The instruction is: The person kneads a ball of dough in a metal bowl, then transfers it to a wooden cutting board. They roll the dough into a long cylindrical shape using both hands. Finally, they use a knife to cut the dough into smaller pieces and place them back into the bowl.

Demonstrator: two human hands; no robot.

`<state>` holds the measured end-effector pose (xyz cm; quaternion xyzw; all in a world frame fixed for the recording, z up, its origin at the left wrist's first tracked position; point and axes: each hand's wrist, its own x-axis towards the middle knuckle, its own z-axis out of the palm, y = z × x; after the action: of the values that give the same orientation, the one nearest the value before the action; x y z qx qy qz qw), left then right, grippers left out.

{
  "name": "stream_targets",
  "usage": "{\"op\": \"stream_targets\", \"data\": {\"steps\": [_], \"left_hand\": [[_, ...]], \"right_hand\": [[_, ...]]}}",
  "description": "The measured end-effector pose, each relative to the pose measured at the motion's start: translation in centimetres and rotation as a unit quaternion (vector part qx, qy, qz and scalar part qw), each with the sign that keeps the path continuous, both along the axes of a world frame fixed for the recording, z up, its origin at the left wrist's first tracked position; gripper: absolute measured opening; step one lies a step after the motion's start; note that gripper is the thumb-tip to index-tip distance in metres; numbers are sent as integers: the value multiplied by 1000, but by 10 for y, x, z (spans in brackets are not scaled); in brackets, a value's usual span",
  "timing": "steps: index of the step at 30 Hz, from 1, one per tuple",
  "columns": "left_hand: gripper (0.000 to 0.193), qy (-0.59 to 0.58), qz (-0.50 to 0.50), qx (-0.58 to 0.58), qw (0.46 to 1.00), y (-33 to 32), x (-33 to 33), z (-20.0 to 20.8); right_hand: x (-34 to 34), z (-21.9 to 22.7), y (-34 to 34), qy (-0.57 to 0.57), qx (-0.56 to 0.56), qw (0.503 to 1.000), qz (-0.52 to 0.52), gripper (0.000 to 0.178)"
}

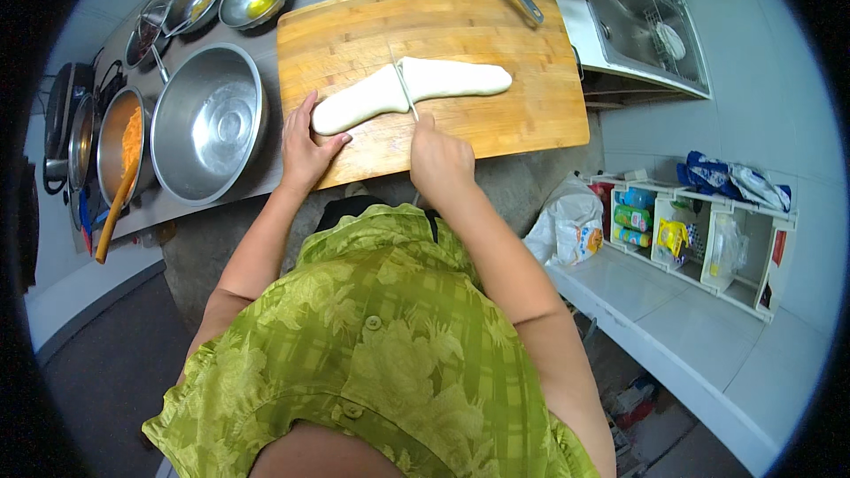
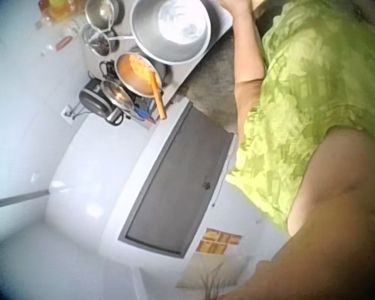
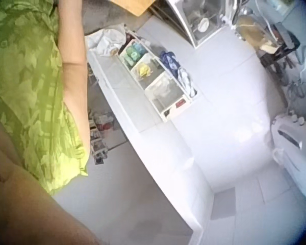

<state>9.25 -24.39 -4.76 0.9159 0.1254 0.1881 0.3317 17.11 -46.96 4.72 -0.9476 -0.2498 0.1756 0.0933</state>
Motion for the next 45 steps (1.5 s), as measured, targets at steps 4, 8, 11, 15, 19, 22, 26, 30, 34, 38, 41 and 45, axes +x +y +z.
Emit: {"op": "stream_targets", "data": {"steps": [4,8,11,15,19,22,26,30,34,38,41,45], "left_hand": [[97,27,15,-21,999,-7,-5,15],[101,73,4,-9,997,-8,-7,29],[109,88,-5,75,993,-20,12,51],[116,164,-39,122,978,-35,52,67],[109,271,-67,117,953,-54,81,67],[82,225,-61,99,968,-58,78,55],[56,107,-78,71,989,-59,56,55],[51,6,-105,87,991,-63,24,50],[71,23,-81,105,991,-72,11,52],[81,136,-94,109,980,-73,42,62],[60,243,-107,78,961,-63,55,70],[57,56,46,-330,941,-40,33,70]], "right_hand": [[-14,20,-38,62,0,998,-19,21],[2,69,-104,130,95,987,-24,31],[18,77,-138,74,176,970,-153,41],[76,46,-161,-200,76,968,-130,44],[155,-10,-196,-290,39,954,-62,46],[200,-37,-211,-291,3,956,-26,47],[235,-59,-212,-303,1,953,10,47],[240,-55,-193,-246,-38,968,8,49],[226,-35,-161,-268,47,962,26,45],[183,-20,-97,-139,170,966,138,46],[162,-25,-59,-100,186,956,202,52],[143,-24,-40,-74,180,960,202,55]]}}
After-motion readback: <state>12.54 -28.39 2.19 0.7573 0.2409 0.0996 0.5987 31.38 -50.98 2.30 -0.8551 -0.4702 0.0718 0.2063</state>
